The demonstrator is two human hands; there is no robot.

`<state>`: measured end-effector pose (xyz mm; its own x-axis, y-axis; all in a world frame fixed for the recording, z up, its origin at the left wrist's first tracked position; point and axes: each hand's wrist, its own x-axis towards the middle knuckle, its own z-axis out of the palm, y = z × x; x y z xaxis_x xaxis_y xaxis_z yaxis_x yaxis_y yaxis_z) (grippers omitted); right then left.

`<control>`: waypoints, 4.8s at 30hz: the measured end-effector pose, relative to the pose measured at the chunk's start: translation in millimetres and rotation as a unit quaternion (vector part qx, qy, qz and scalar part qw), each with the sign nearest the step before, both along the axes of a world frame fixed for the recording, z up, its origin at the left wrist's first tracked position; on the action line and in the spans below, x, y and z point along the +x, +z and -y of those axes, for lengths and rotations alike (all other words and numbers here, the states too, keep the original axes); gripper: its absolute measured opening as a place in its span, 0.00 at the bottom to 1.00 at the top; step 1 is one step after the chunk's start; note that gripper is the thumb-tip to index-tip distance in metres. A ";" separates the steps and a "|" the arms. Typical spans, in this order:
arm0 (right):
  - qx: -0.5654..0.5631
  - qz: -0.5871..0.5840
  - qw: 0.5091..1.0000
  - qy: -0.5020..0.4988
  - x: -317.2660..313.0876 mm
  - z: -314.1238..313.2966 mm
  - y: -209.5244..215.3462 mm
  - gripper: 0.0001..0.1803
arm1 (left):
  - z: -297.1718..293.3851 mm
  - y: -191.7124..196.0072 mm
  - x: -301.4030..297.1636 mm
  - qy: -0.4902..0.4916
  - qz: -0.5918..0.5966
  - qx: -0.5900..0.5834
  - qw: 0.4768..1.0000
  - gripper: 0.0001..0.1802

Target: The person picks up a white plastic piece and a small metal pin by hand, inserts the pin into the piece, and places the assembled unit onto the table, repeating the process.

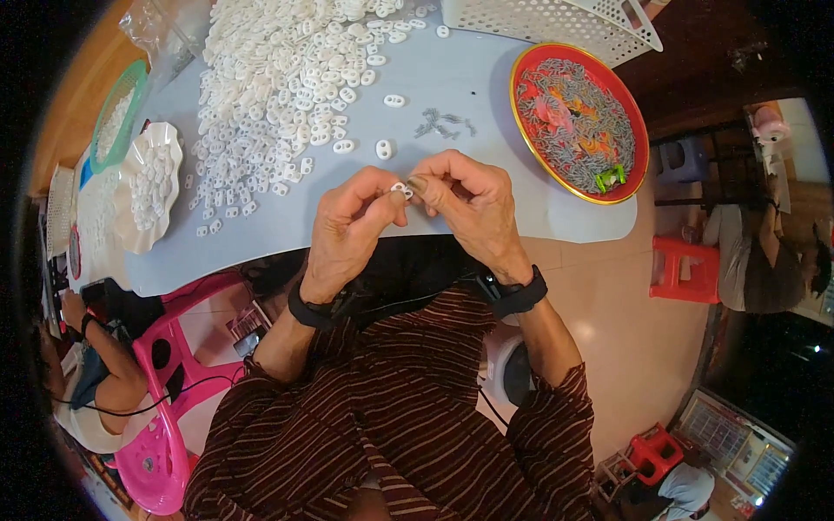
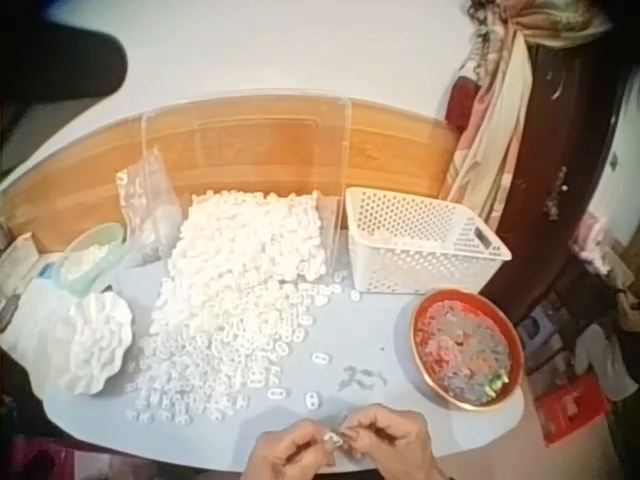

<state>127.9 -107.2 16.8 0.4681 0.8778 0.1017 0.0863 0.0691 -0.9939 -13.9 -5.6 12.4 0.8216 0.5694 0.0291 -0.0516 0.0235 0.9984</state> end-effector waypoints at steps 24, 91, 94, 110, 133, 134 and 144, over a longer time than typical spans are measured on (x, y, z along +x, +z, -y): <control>0.030 -0.061 0.997 -0.039 -5.4 0.3 0.2 0.05 | -8.1 -3.1 25.4 0.194 -0.083 0.506 0.836 0.14; 0.174 -0.239 0.952 -0.073 -0.8 -1.1 -11.1 0.08 | 25.9 9.5 -32.6 -0.047 -0.015 0.229 0.972 0.07; 0.184 -0.225 0.955 -0.063 -2.0 -3.5 -12.8 0.08 | 45.1 -23.2 -38.5 -0.180 -0.031 0.192 0.964 0.06; 0.151 -0.195 0.966 -0.077 -5.0 -1.8 -11.3 0.09 | 46.9 -69.4 -16.4 -0.304 -0.135 0.233 0.914 0.09; 0.139 -0.132 0.976 -0.101 -21.6 -5.2 -1.0 0.09 | 10.1 21.9 24.7 0.110 0.108 0.050 0.987 0.06; 0.130 -0.130 0.978 -0.104 -20.8 -4.9 -2.1 0.09 | 10.4 22.1 25.7 0.111 0.091 0.095 0.985 0.06; 0.139 -0.135 0.975 -0.110 -16.1 -8.1 -12.5 0.08 | 0.3 19.8 14.7 0.065 -0.025 0.159 0.985 0.07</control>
<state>111.7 -99.1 4.3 0.6851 0.7086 0.1687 -0.1318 0.3483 -0.9281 0.9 -5.9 32.1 0.7475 0.6381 0.1846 0.0150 -0.2941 0.9557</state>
